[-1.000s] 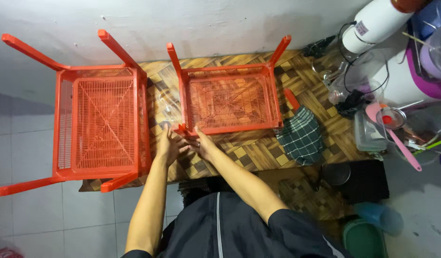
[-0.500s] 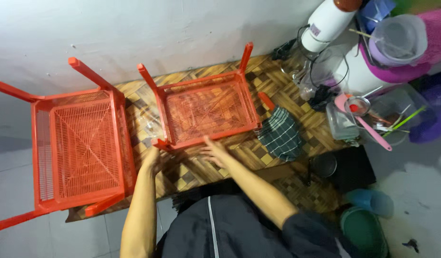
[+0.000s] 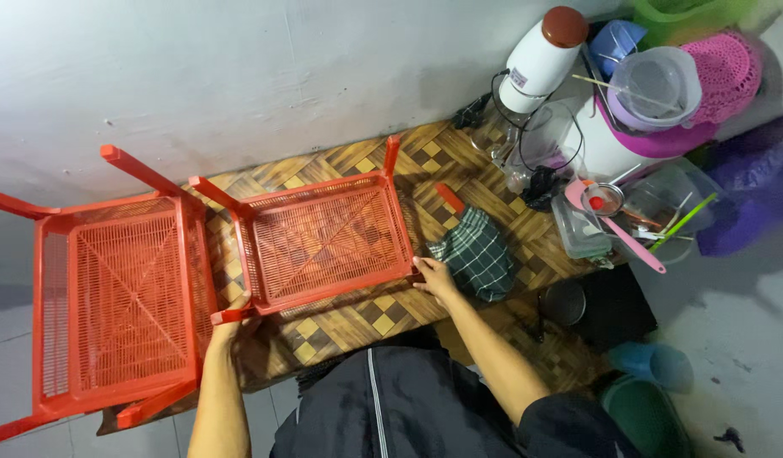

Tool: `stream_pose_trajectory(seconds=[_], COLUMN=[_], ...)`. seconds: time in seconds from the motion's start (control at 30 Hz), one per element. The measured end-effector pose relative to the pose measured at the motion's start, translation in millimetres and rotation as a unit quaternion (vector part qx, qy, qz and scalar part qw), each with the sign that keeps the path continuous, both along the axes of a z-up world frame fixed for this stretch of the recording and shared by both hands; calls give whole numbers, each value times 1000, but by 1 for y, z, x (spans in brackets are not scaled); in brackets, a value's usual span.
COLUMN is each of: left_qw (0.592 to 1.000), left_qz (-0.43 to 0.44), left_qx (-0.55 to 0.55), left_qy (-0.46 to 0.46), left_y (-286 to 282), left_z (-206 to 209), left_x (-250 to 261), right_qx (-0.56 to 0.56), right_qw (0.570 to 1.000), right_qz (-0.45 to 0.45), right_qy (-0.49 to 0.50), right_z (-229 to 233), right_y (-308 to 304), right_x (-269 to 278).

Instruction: The person assembles a small red plastic stool by attaching legs to the seat frame. They wipe each leg with a cloth before inserting it into the seat and securing it in place.

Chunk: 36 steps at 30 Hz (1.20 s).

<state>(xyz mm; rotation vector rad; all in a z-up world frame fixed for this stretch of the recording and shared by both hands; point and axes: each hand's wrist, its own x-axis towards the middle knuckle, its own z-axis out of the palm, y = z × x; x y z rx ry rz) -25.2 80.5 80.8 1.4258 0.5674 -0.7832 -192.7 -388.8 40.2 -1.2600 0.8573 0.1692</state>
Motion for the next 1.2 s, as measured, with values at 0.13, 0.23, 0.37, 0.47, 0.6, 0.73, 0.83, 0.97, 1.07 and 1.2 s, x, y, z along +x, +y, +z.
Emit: stream_pose_trajectory(seconds=[0.13,0.23,0.37,0.47,0.6,0.73,0.83,0.97,1.07,1.2], left_qw=[999,997,989,981,980,987,992,991,988,994], left_qz=[51,77,137,137,119,105,64,63,43,25], left_qx=[-3,-8,-59,-127,-162,-121,-102,-114,-136,-74], left_qy=[-18,-7,9,47,0,-32,-39,-6,55,80], left_y=[-8,-11,-18,-15,-13,-19,-19,-9,-8,-13], left_z=[0,1,8,23,51,67,61,44,28,15], left_x=[-6,-9,-15,-34,-56,-62,-55,-42,-25,-13], right_qx=[-11,-23,-19,-36,-40,-26,-35,-50,-54,-47], right_qw=[1000,999,1000,999,998,999,998,997,997,998], right_qz=[9,28,22,35,48,45,49,47,51,48], right_qy=[-3,-13,-5,-1,11,5,0,15,5,-8], right_z=[-1,-3,-6,-9,-10,-2,9,17,16,10], right_y=[-8,-11,-13,-17,-21,-24,-27,-27,-31,-35], right_x=[2,4,6,5,5,3,5,7,8,11])
